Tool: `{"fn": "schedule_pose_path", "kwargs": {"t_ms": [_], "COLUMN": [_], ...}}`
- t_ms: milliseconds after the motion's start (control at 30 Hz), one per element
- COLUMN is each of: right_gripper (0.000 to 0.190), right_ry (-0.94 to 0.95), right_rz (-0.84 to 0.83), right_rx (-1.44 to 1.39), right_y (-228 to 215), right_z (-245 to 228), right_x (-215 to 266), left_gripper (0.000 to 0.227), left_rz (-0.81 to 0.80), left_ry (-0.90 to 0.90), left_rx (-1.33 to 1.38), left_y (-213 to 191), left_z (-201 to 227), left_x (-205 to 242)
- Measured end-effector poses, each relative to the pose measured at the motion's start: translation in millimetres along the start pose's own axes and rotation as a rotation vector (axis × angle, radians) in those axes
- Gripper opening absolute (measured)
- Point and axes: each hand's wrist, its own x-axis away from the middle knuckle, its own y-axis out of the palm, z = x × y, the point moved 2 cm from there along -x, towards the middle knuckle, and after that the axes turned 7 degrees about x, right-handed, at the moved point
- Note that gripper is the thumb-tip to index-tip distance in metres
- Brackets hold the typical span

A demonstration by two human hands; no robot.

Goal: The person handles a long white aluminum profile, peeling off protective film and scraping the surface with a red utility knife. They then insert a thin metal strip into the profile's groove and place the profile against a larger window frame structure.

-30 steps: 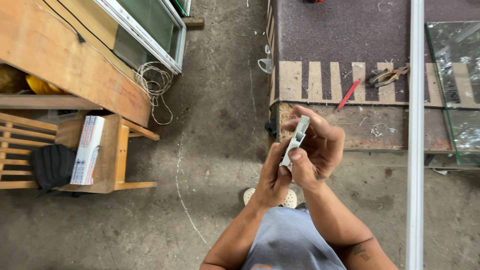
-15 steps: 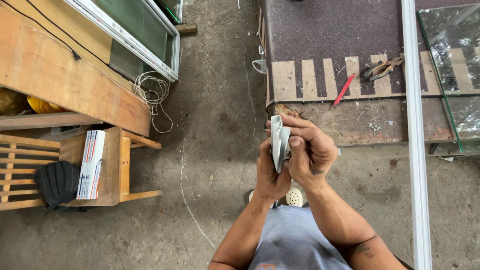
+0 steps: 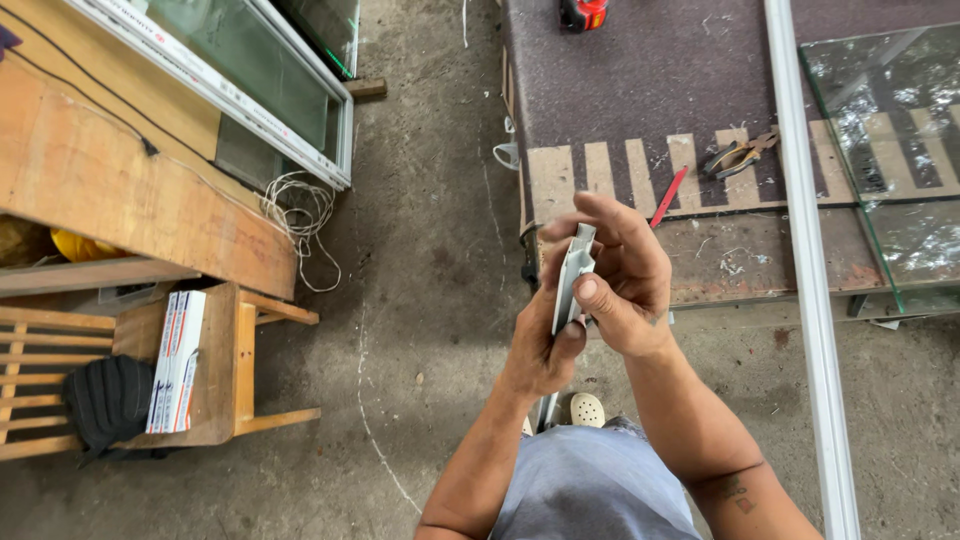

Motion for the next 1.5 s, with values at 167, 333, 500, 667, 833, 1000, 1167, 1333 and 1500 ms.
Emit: {"fn": "schedule_pose_path", "kwargs": {"t_ms": [167, 333, 500, 667, 833, 1000, 1167, 1333, 1500], "right_gripper": [0.045, 0.031, 0.027, 0.035, 0.027, 0.019, 0.041, 0.047, 0.034], "right_ry": [-0.055, -0.129, -0.159, -0.048, -0.070, -0.081, -0.055, 0.036, 0.032], "right_rz": [-0.015, -0.024, 0.015, 0.082, 0.032, 0.058, -0.068, -0.242, -0.111], "right_rx": [0.051, 0.077, 0.175, 0.193, 0.148, 0.155, -0.043, -0.006, 0.015], "right_y": [-9.7, -5.1, -0.7, -0.2, -2.0, -2.4, -8.1, -33.2, -41.3], "right_z": [-1.5, -3.2, -3.5, -13.4, -17.3, -16.4, -20.6, -39.4, -45.3], "right_x": [2.7, -0.3, -2.2, 0.1, 2.7, 12.0, 4.9, -17.3, -4.7], "left_gripper": [0.069, 0.074, 0.072, 0.059, 0.054, 0.044, 0.043, 0.050, 0.058], "left_rz": [-0.078, -0.049, 0.034, 0.064, 0.092, 0.144, 0.041, -0.145, -0.156], "left_ry": [-0.085, -0.086, -0.052, -0.049, -0.014, 0.022, 0.017, -0.107, -0.100], "left_rx": [-0.031, 0.016, 0.009, -0.076, -0.093, -0.168, -0.179, -0.005, 0.133], "left_y": [-6.3, -5.6, 3.1, 7.4, 11.7, 17.8, 14.2, 11.7, 21.1], "left_z": [-21.2, -20.8, -12.7, -14.9, -1.6, 2.4, -16.2, -23.4, -2.7], "left_x": [6.9, 9.4, 7.9, 12.3, 13.2, 15.7, 26.3, 13.3, -6.6]}}
